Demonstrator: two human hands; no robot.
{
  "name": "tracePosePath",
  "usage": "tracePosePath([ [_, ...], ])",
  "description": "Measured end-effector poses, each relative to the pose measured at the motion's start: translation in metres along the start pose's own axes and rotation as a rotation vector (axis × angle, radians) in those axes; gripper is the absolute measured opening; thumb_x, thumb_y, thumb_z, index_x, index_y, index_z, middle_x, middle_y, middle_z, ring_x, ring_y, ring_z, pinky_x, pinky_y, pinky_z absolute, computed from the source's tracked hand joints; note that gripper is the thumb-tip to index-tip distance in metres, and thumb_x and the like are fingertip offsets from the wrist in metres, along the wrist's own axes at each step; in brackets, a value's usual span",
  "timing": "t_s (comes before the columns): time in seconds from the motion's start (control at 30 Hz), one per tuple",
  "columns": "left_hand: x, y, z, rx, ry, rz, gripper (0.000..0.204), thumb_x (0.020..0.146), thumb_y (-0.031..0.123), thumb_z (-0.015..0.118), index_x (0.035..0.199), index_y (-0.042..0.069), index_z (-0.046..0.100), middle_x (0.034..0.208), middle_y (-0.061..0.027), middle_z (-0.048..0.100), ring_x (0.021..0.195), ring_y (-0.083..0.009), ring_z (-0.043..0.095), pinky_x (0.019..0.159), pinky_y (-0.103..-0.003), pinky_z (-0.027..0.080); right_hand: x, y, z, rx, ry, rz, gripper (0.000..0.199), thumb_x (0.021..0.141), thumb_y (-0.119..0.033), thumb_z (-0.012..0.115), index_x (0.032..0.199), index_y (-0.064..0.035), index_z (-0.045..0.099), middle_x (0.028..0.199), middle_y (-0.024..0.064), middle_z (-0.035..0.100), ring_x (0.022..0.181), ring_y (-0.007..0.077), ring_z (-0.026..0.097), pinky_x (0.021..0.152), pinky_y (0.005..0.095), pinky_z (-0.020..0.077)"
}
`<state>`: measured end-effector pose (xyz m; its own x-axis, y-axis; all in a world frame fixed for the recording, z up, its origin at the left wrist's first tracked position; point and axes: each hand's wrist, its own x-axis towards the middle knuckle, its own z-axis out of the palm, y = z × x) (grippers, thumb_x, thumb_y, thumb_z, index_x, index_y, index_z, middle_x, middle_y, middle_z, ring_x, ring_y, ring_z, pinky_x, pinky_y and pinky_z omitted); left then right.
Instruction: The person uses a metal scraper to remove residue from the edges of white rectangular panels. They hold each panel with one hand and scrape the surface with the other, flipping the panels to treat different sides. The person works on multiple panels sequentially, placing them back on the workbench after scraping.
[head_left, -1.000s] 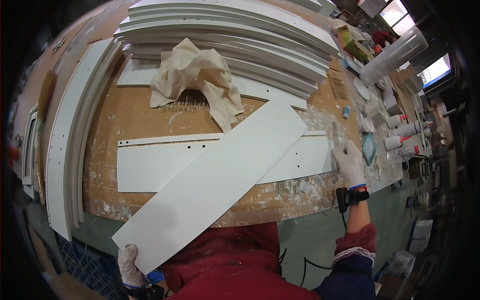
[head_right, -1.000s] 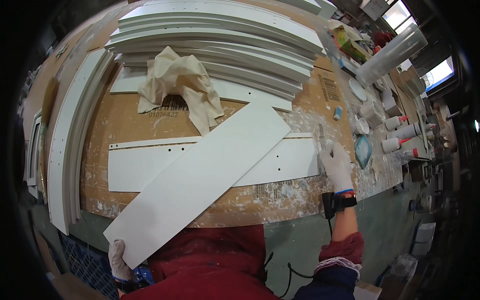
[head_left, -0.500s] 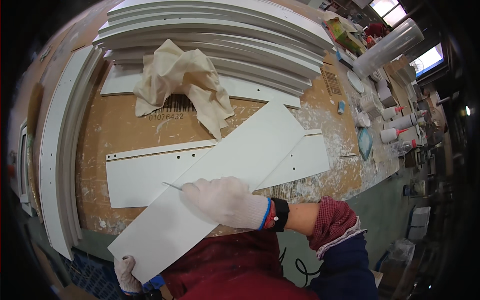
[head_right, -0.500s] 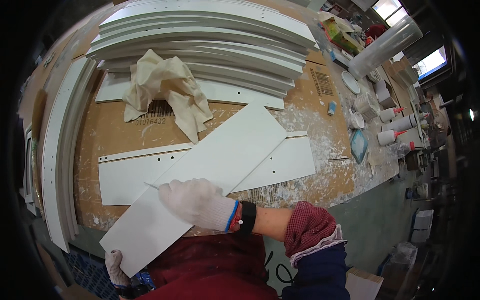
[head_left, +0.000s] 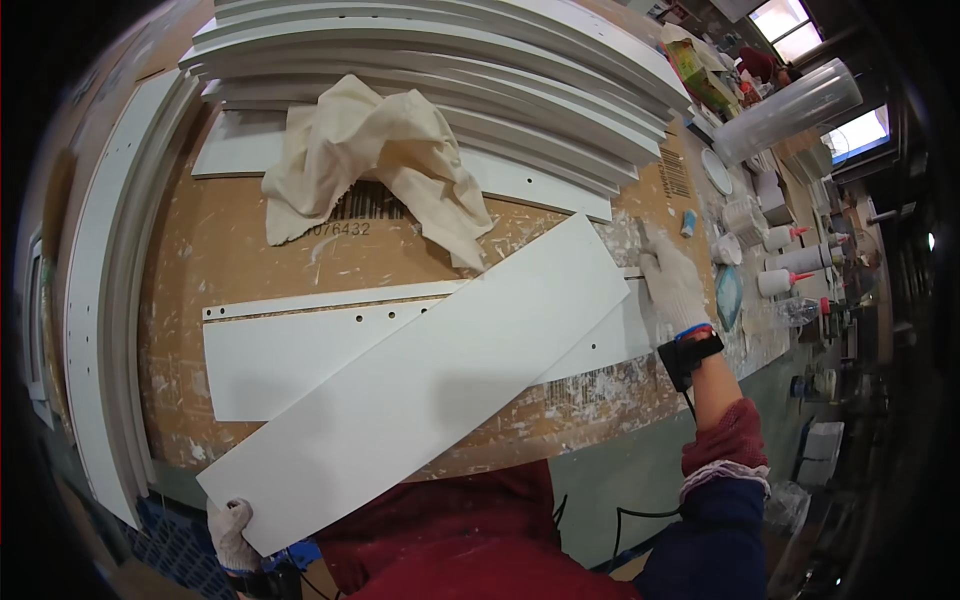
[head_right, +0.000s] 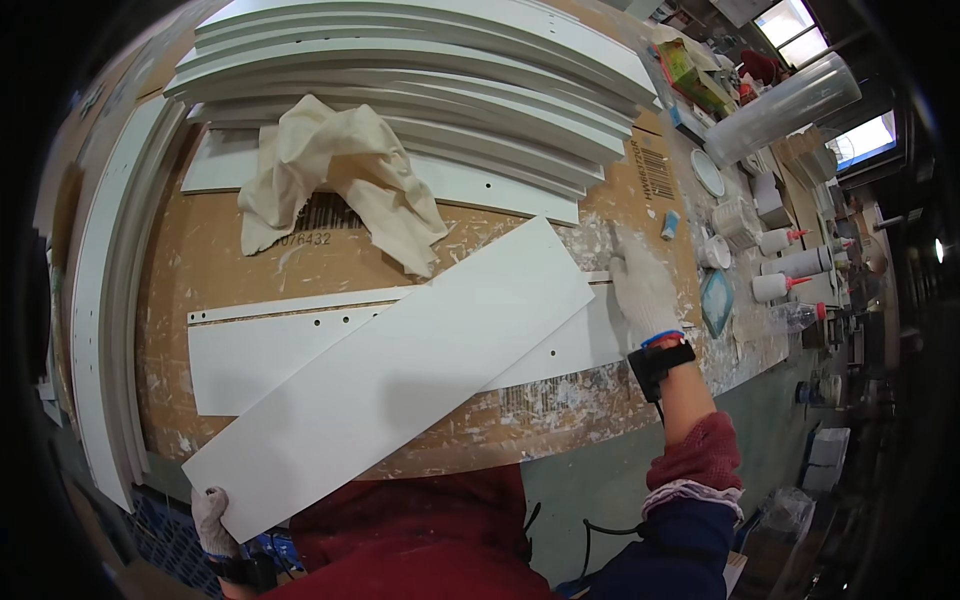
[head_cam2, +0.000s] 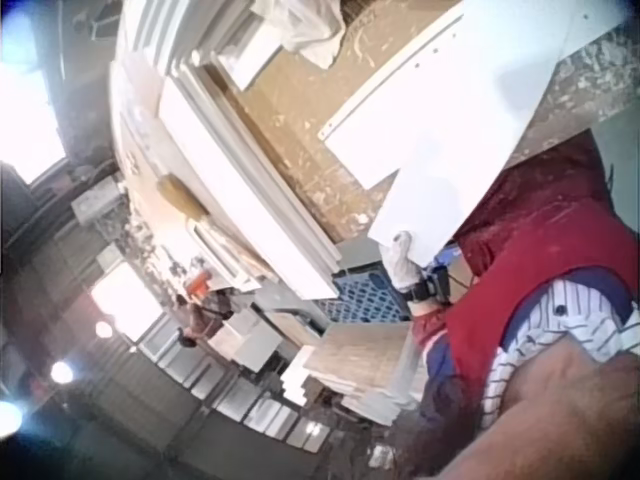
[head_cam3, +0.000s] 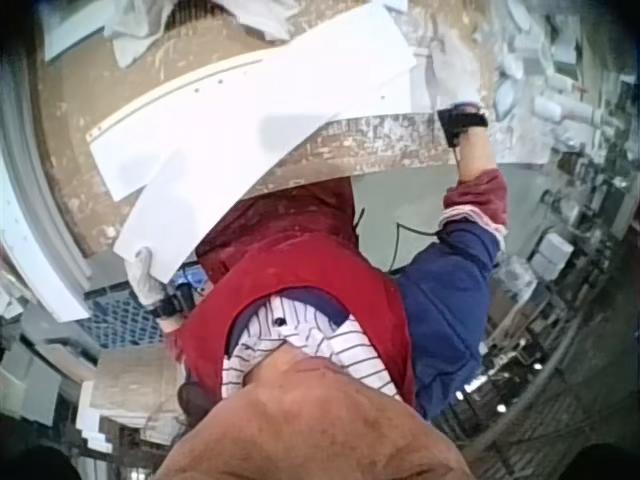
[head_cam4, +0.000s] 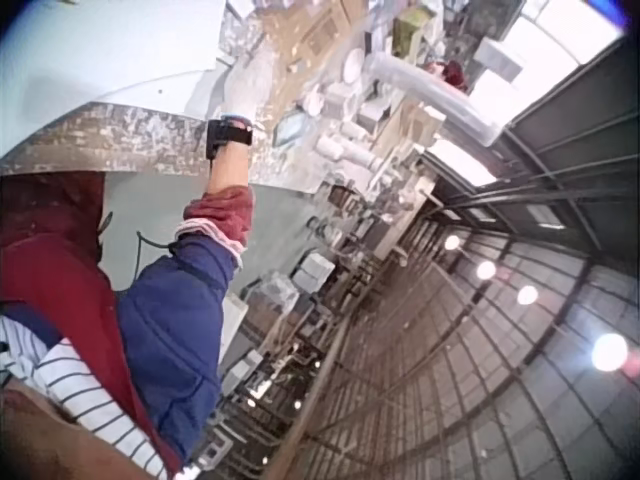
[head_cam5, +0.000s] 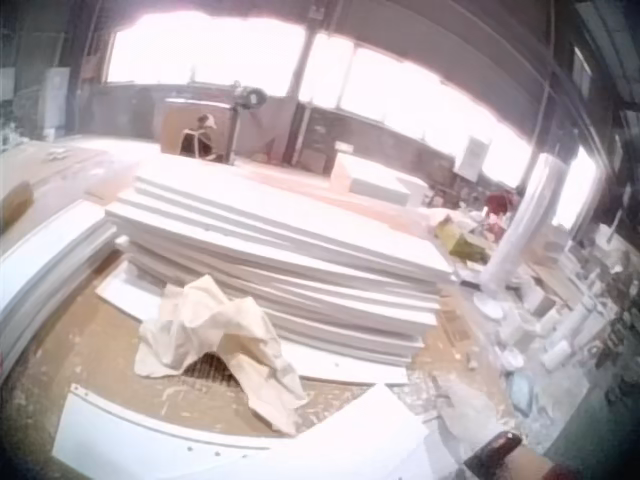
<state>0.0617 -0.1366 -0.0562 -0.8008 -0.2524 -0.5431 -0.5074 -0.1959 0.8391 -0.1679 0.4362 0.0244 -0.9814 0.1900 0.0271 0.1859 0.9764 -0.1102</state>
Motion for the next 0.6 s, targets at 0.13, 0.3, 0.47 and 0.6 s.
tracePosePath([
  [0.13, -0.002, 0.011, 0.009, -0.058, 0.017, -0.024, 0.053, 0.085, 0.023, 0.063, 0.124, -0.006, 0.043, 0.102, -0.0127, 0.059, 0.088, -0.0234, 0.066, 0.075, -0.034, 0.059, -0.025, -0.040, 0.002, 0.226, 0.090, -0.261, 0.021, 0.092, -0.021, 0.053, 0.103, -0.0062, 0.062, 0.101, 0.0203, 0.065, 0.088, 0.0350, 0.064, 0.072, 0.0424, 0.0521],
  [0.3, 0.003, -0.001, 0.002, -0.091, 0.002, 0.033, 0.045, 0.088, 0.020, 0.059, 0.122, -0.005, 0.043, 0.102, -0.0130, 0.058, 0.086, -0.0228, 0.065, 0.074, -0.034, 0.059, -0.036, -0.116, 0.014, 0.044, -0.290, -0.500, 0.023, 0.094, -0.022, 0.050, 0.108, -0.0072, 0.060, 0.096, 0.0156, 0.066, 0.083, 0.0340, 0.065, 0.071, 0.0419, 0.0530],
  [0.47, 0.007, -0.003, -0.006, 0.012, -0.007, 0.042, 0.037, 0.087, 0.021, 0.060, 0.112, -0.003, 0.046, 0.095, -0.0094, 0.055, 0.082, -0.0205, 0.063, 0.073, -0.033, 0.058, 0.010, -0.042, 0.021, 0.112, 0.075, -0.274, 0.021, 0.094, -0.023, 0.051, 0.104, -0.0068, 0.059, 0.093, 0.0188, 0.064, 0.084, 0.0378, 0.062, 0.073, 0.0450, 0.0492],
  [0.6, -0.005, 0.018, 0.027, -0.124, 0.001, 0.058, 0.035, 0.087, 0.021, 0.061, 0.108, -0.003, 0.047, 0.093, -0.0086, 0.055, 0.080, -0.0195, 0.063, 0.072, -0.032, 0.058, 0.007, -0.017, 0.005, 0.028, 0.038, -0.091, 0.022, 0.092, -0.023, 0.054, 0.106, -0.0058, 0.059, 0.091, 0.0210, 0.063, 0.089, 0.0393, 0.061, 0.075, 0.0446, 0.0473],
])
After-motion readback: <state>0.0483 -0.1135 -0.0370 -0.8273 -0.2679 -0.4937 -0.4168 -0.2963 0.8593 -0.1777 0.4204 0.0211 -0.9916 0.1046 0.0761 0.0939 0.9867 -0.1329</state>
